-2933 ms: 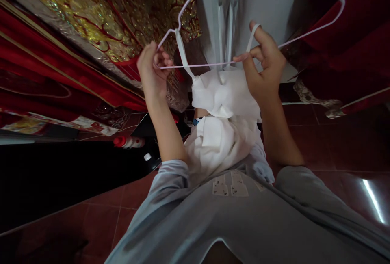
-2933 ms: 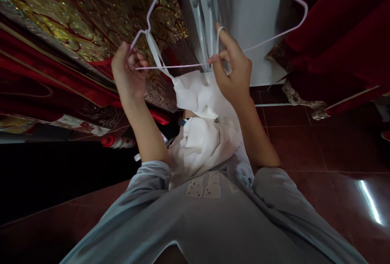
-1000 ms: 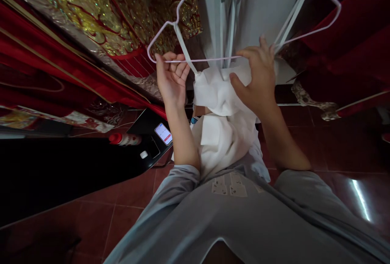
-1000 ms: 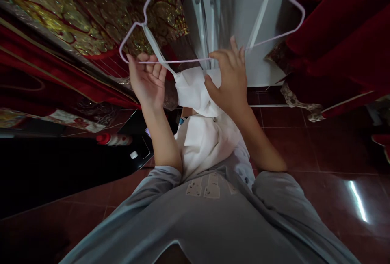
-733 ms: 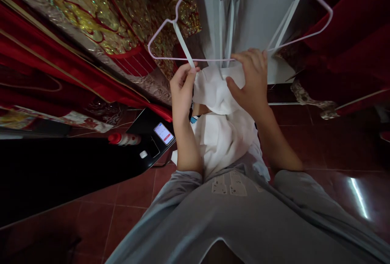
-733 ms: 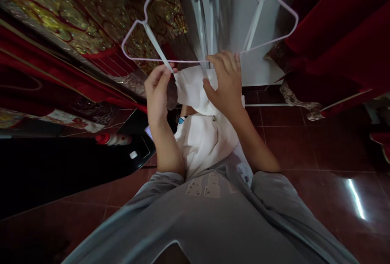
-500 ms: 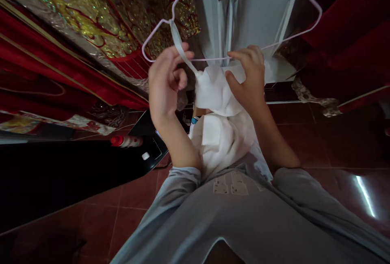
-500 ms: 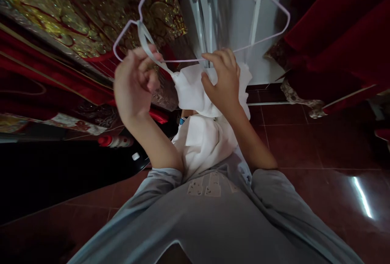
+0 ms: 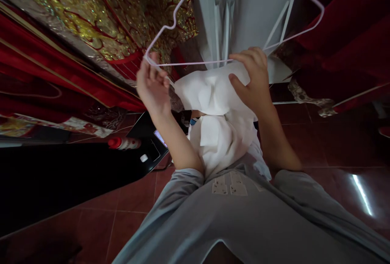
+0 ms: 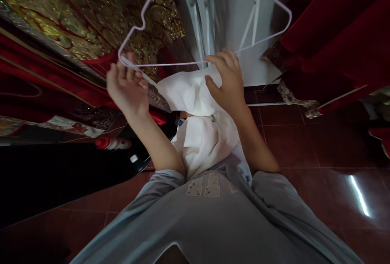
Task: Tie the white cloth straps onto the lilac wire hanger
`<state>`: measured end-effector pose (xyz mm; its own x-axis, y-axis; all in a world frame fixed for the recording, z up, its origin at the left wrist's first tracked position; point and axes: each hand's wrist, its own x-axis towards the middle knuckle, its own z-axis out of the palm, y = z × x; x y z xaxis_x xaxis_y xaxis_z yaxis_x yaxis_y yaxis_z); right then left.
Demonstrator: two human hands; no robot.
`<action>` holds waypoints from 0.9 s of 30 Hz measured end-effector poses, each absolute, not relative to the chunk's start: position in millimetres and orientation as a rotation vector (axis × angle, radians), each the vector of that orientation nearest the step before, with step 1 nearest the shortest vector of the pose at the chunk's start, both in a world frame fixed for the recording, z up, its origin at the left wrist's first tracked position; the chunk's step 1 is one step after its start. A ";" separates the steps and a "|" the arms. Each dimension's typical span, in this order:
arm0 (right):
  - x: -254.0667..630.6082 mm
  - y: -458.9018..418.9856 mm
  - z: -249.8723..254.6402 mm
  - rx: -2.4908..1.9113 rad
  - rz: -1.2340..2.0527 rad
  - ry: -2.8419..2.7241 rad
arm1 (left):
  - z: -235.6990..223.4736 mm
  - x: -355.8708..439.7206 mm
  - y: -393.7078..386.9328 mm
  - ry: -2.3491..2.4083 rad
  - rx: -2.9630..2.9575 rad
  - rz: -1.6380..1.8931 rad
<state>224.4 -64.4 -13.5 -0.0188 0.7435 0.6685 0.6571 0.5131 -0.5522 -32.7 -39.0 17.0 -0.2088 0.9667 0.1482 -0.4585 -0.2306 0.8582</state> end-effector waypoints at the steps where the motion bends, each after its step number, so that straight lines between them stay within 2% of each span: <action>1: 222.9 -66.3 -13.0 -1.185 0.111 -1.733 | 9.0 -23.4 -40.9 0.826 0.929 1.610; 5: 214.1 -74.9 -9.7 -1.175 0.129 -1.751 | -3.0 15.1 -48.9 0.722 1.126 1.479; 11: 208.3 -81.2 -1.5 -1.088 0.170 -1.691 | 6.4 36.9 -57.9 0.641 1.200 1.530; 16: 227.5 -65.5 0.3 -0.989 0.202 -1.141 | 6.0 42.6 -56.2 0.734 1.170 1.588; 23: 262.6 -36.5 11.6 -1.221 0.372 -1.082 | 1.5 49.2 -52.6 0.796 1.122 1.552; 27: 267.1 -34.9 18.1 -1.242 0.348 -1.052 | 2.3 48.6 -52.6 0.826 1.120 1.545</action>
